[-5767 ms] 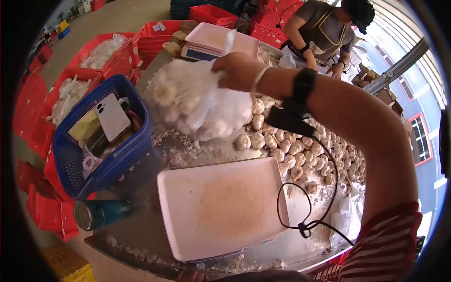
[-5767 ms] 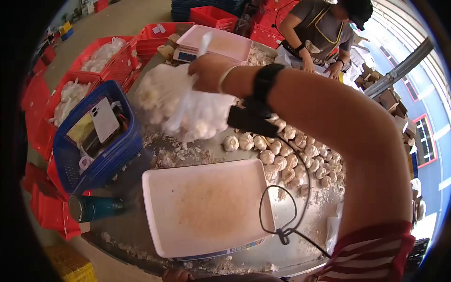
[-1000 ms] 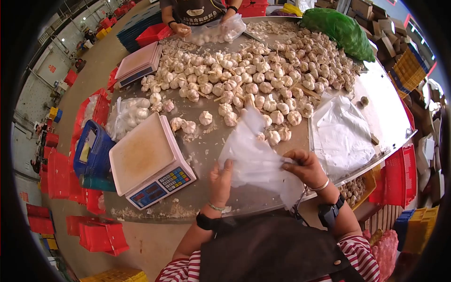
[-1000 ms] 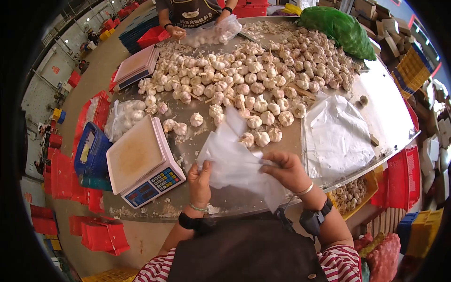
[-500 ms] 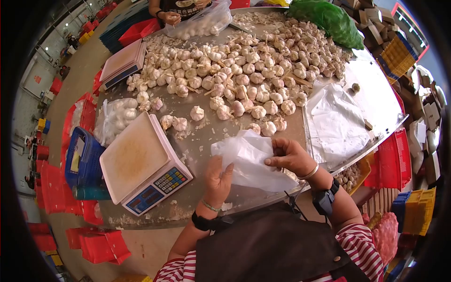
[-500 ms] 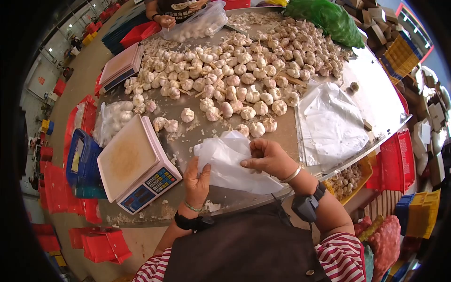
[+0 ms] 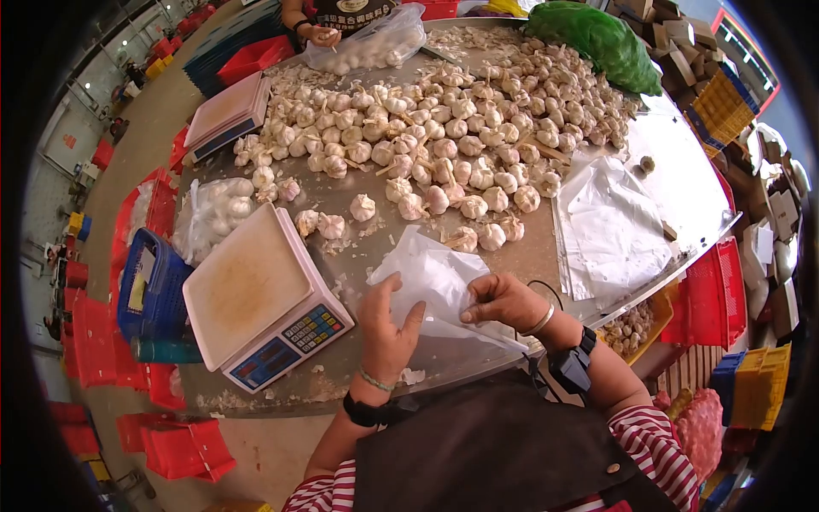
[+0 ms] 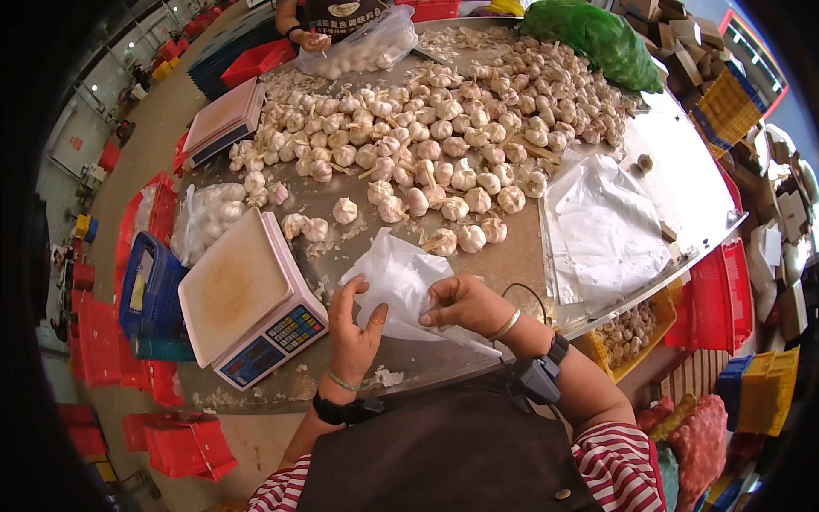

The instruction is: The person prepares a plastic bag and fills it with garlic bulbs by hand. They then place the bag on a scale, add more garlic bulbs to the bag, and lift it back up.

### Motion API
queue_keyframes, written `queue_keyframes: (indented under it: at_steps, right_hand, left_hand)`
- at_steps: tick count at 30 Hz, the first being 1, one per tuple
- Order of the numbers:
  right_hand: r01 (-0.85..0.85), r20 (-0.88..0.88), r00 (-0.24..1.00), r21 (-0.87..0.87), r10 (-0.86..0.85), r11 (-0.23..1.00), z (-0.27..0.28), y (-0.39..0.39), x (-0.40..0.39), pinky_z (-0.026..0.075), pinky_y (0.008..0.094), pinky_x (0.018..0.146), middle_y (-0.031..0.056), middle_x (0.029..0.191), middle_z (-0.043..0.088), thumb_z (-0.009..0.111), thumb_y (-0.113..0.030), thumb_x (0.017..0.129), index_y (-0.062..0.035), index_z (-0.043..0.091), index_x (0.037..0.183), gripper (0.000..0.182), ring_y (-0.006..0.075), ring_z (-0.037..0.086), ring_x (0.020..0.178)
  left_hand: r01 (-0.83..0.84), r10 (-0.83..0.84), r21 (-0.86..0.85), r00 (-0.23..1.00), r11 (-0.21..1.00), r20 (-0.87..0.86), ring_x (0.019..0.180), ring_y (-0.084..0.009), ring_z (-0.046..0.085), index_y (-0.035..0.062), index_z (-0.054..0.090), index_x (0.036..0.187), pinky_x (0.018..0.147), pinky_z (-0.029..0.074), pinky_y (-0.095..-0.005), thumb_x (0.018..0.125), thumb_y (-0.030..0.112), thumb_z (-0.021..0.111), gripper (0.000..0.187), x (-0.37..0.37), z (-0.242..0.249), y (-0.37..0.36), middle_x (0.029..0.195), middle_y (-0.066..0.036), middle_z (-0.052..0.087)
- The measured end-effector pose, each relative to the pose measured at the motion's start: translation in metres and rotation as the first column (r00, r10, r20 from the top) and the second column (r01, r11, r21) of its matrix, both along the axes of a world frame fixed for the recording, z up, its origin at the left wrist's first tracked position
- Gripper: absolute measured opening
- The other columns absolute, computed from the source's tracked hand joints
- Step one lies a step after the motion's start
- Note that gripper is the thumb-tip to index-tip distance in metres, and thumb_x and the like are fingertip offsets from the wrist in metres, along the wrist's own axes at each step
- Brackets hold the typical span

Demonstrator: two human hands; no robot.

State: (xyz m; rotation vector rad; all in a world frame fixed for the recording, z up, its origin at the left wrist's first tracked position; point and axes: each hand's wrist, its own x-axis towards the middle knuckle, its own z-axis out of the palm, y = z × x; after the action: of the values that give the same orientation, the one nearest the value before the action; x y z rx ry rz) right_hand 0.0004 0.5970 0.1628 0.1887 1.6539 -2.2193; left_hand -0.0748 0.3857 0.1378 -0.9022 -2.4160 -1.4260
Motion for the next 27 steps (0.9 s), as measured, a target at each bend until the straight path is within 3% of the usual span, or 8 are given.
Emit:
queue_keyframes:
  at_steps: [6,9,13,17,19,23,25,27]
  right_hand:
    - [0.117,0.005,0.993,0.065,-0.117,0.991,-0.014,-0.012,0.002,0.048,0.0225,0.073,-0.0027,0.084,0.065,0.077,-0.003,0.074,-0.0010,0.065,0.095,0.025,0.0056,0.058,0.079]
    - [0.159,-0.148,0.980,0.174,-0.134,0.972,-0.026,-0.029,-0.002,0.045,0.0252,0.059,-0.0004,0.073,0.065,0.080,-0.013,0.070,-0.0033,0.065,0.084,0.023,0.0089,0.057,0.064]
    - [0.317,-0.436,0.900,0.601,-0.032,0.734,-0.028,-0.050,-0.006,0.050,0.0353,0.064,0.0152,0.078,0.064,0.078,-0.021,0.062,-0.0060,0.066,0.093,0.036,0.0334,0.062,0.069]
    - [0.294,-0.456,0.889,0.638,0.042,0.712,-0.015,-0.050,-0.005,0.050,0.0337,0.069,0.0123,0.088,0.067,0.078,-0.017,0.067,-0.0055,0.065,0.099,0.037,0.0286,0.064,0.075]
    - [0.187,-0.290,0.947,0.149,-0.138,0.971,-0.013,-0.051,-0.001,0.050,0.0334,0.076,0.0090,0.101,0.067,0.077,-0.012,0.071,-0.0042,0.062,0.107,0.039,0.0231,0.065,0.087]
    - [0.395,0.247,0.918,-0.514,-0.309,0.762,0.011,-0.044,0.010,0.049,0.0278,0.075,0.0047,0.100,0.064,0.073,-0.004,0.074,-0.0011,0.062,0.106,0.034,0.0138,0.061,0.087]
    - [0.290,0.058,0.952,0.152,-0.301,0.945,-0.004,0.013,0.023,0.048,0.0258,0.065,0.0019,0.086,0.065,0.068,0.000,0.075,-0.0001,0.064,0.096,0.021,0.0131,0.060,0.072]
    - [0.384,-0.338,0.916,0.894,-0.213,0.230,-0.007,0.084,0.047,0.041,0.0312,0.051,0.0068,0.055,0.051,0.065,0.002,0.066,-0.0035,0.056,0.065,0.011,0.0143,0.053,0.054]
  left_hand:
    - [-0.149,0.145,-0.024,0.984,0.989,-0.105,0.086,-0.0260,0.055,0.0027,0.057,0.105,0.079,0.043,-0.0361,0.075,0.017,0.075,0.038,0.009,0.022,-0.021,0.095,-0.012,0.058]
    - [0.253,-0.308,0.177,0.721,0.951,0.621,0.069,-0.0053,0.053,-0.0013,0.059,0.097,0.062,0.044,-0.0202,0.088,0.018,0.066,0.023,0.015,0.013,-0.011,0.081,0.001,0.062]
    - [0.125,-0.471,0.476,0.494,0.871,0.731,0.077,-0.0054,0.058,-0.0005,0.061,0.097,0.068,0.047,-0.0195,0.088,0.017,0.066,0.021,0.023,0.014,0.010,0.085,-0.001,0.063]
    - [0.051,-0.526,0.559,0.418,0.828,0.741,0.079,-0.0053,0.057,0.0012,0.061,0.096,0.070,0.046,-0.0188,0.089,0.015,0.064,0.016,0.025,0.009,0.010,0.085,0.000,0.063]
    - [0.003,-0.597,0.632,0.332,0.775,0.730,0.076,-0.0052,0.056,0.0024,0.062,0.096,0.069,0.046,-0.0204,0.090,0.015,0.062,0.014,0.025,0.009,0.009,0.083,0.001,0.063]
    - [-0.296,-0.639,0.662,0.184,0.688,0.747,0.071,-0.0064,0.054,0.0026,0.063,0.089,0.066,0.044,-0.0219,0.088,0.010,0.062,0.008,0.032,0.021,0.009,0.080,0.003,0.062]
    - [-0.092,-0.330,0.506,0.655,0.858,0.680,0.064,-0.0086,0.053,0.0023,0.061,0.077,0.058,0.042,-0.0266,0.083,0.006,0.063,0.008,0.020,-0.001,-0.026,0.070,0.001,0.059]
    - [-0.083,0.075,-0.186,0.996,0.979,-0.050,0.047,-0.0305,0.044,0.0021,0.043,0.055,0.045,0.034,-0.0385,0.066,0.001,0.058,0.019,0.000,0.004,-0.070,0.053,-0.016,0.041]
